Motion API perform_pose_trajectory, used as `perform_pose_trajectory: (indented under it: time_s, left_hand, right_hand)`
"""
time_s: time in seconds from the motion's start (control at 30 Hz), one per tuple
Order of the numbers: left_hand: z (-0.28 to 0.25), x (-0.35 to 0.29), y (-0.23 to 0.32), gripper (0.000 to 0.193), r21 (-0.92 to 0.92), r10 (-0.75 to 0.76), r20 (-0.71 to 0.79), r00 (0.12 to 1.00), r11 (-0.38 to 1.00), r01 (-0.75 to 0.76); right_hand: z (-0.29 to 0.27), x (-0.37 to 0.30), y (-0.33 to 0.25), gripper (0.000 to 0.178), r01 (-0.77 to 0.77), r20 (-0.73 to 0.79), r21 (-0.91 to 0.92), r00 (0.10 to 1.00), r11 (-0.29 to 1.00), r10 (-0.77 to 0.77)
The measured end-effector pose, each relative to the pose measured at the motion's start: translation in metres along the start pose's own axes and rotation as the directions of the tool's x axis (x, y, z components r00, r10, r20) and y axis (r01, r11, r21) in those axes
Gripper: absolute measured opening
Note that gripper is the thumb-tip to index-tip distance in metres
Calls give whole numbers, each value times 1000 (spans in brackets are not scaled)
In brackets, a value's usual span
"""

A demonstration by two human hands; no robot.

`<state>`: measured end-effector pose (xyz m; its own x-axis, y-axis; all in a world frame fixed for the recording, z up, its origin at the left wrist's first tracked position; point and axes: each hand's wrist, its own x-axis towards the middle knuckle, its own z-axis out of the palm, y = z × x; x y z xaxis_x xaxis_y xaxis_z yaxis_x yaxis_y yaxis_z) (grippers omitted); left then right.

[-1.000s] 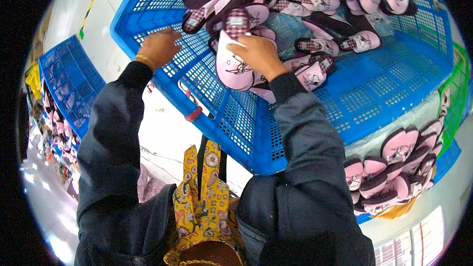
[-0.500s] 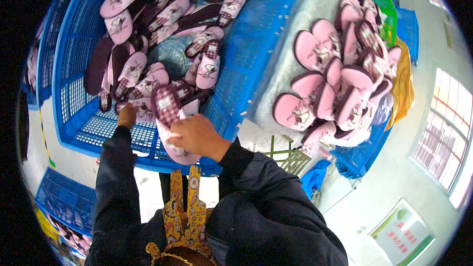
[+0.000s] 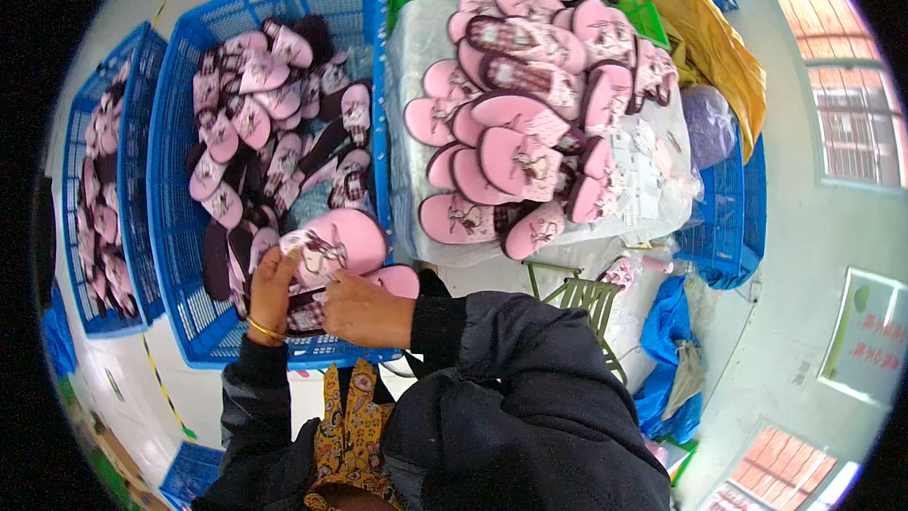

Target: The person repeatedly picks up pink slippers with cartoon prints from a blue crate and places them into a white sack. The action is continuous and repetitive throughout the clip.

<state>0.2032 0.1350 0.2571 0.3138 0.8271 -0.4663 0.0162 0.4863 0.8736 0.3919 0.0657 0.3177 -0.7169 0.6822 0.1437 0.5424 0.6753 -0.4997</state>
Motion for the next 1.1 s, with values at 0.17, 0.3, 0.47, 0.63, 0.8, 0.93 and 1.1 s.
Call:
perform_pose_trajectory:
  time_s: [0.17,0.3,0.47,0.63,0.8,0.93,1.1]
  left_hand:
    - [108,13,94,21,308,172,120,978,930,-202]
    - [218,50,159,30,340,362,227,904,840,-422]
    - [329,114,183,34,497,390,372,843,683,-535]
    - [401,181,127,30,376,258,468,845,807,-455]
    - [403,209,93,31,274,195,494,848,890,-364]
    - [358,178,125,20,31,303,413,859,938,-346]
    - [217,154,91,20,157,320,107,941,929,-334]
  right_hand:
    - [-107,-53,14,13,-168,-53,-121,985,978,163]
    - [-189,-112,44,9,-253,-163,-328,964,910,209]
    - [-245,-170,98,8,-361,-167,-519,932,774,322]
    - [-231,-236,171,12,-448,-159,-553,884,702,439]
    - [-222,-258,191,15,-576,-250,-400,817,712,520]
    - [-228,-233,152,40,-671,-400,-240,726,701,559]
    - [-173,-183,90,26,-545,-441,262,666,796,601]
